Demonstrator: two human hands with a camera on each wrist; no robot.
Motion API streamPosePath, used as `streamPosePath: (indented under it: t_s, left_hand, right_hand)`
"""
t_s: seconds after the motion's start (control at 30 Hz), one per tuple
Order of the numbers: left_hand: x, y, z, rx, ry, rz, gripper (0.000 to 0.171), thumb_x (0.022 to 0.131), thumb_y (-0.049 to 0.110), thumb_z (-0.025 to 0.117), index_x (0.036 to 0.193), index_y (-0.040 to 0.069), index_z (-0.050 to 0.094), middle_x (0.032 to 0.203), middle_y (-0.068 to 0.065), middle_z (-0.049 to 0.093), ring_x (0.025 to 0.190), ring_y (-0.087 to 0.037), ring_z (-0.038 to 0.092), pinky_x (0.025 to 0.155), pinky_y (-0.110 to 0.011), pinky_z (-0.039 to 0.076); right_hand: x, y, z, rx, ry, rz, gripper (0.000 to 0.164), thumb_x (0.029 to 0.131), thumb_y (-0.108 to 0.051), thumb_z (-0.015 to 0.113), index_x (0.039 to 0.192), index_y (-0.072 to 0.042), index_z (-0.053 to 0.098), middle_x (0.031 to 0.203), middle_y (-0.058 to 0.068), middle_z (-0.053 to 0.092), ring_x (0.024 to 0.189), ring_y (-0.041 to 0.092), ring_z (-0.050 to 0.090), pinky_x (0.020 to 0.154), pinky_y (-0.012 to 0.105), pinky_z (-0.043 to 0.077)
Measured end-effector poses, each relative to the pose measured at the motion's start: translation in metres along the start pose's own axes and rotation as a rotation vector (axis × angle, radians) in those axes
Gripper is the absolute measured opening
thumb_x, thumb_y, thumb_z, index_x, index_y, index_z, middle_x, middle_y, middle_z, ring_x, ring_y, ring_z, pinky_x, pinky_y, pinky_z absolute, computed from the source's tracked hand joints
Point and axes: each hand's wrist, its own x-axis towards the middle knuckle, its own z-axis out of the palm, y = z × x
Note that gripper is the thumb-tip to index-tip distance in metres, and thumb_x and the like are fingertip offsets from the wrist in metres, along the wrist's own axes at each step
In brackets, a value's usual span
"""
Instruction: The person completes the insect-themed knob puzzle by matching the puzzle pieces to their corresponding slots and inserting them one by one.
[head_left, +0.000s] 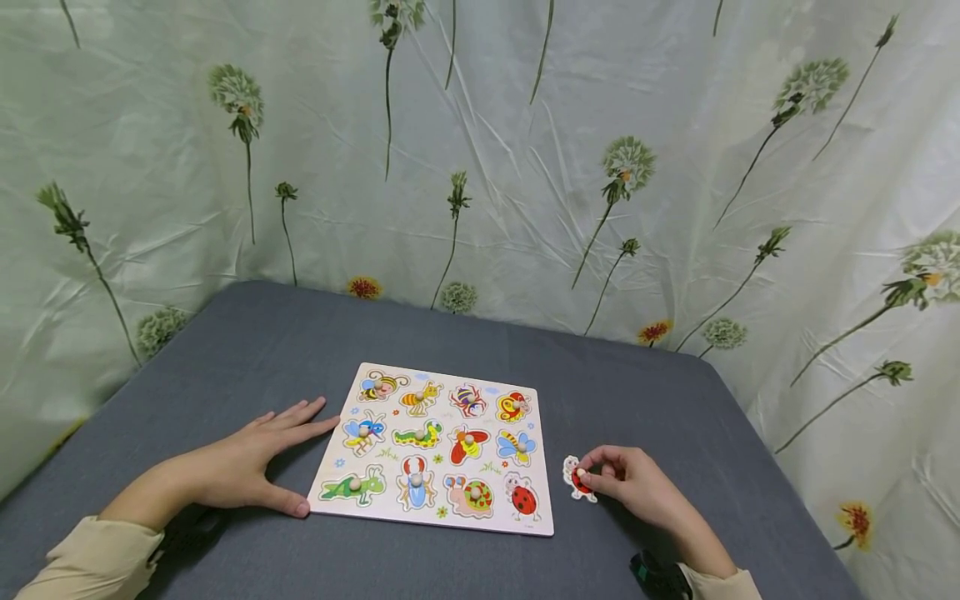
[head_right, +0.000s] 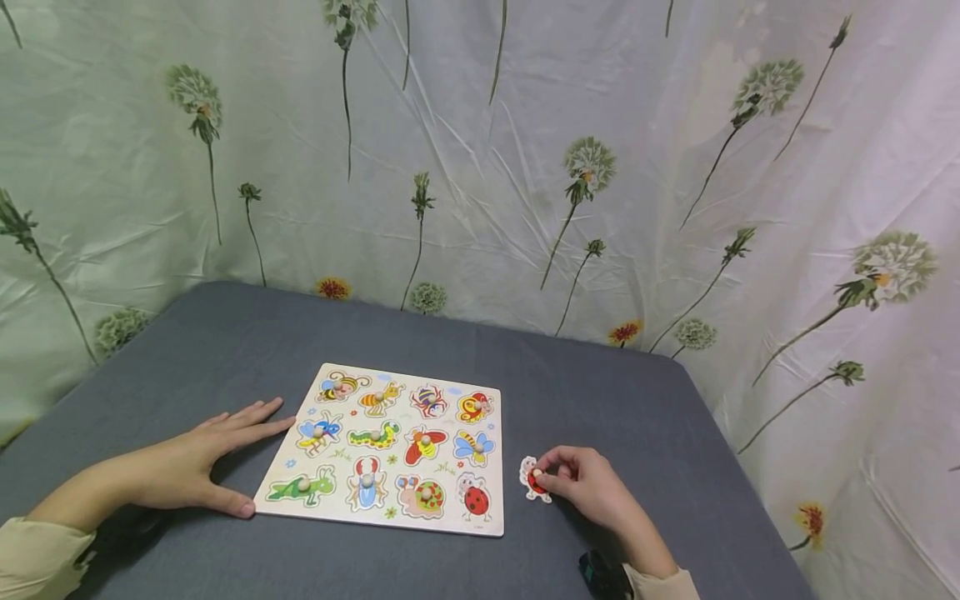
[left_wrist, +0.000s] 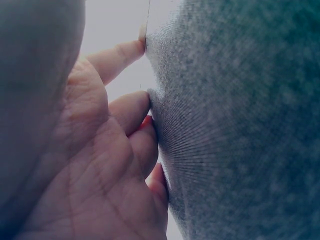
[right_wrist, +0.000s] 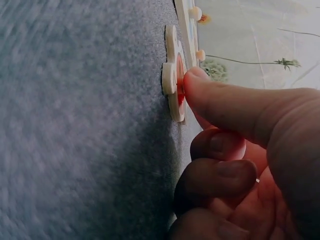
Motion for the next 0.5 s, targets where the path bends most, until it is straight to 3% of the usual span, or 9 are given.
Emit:
streamPosePath:
  t_s: [0.5]
  left_hand:
    - [0.0000,-0.0005,-0.0002,-0.008,-0.002,0.005,0.112,0.076,0.064,0.089,0.169,0.025,0.038,0.178,-0.025,0.019,0.160,-0.061,0.015,0.119,-0.084,0.011]
  right_hand:
    - [0.0027,0.0015,0.0042,-0.012,0.023,-0.009,0.016,0.099,-0.021,0.078,0.105,-0.007,0.078,0.064,-0.008,0.044,0.054,0.000,0.036,0.053,0.020,0.029]
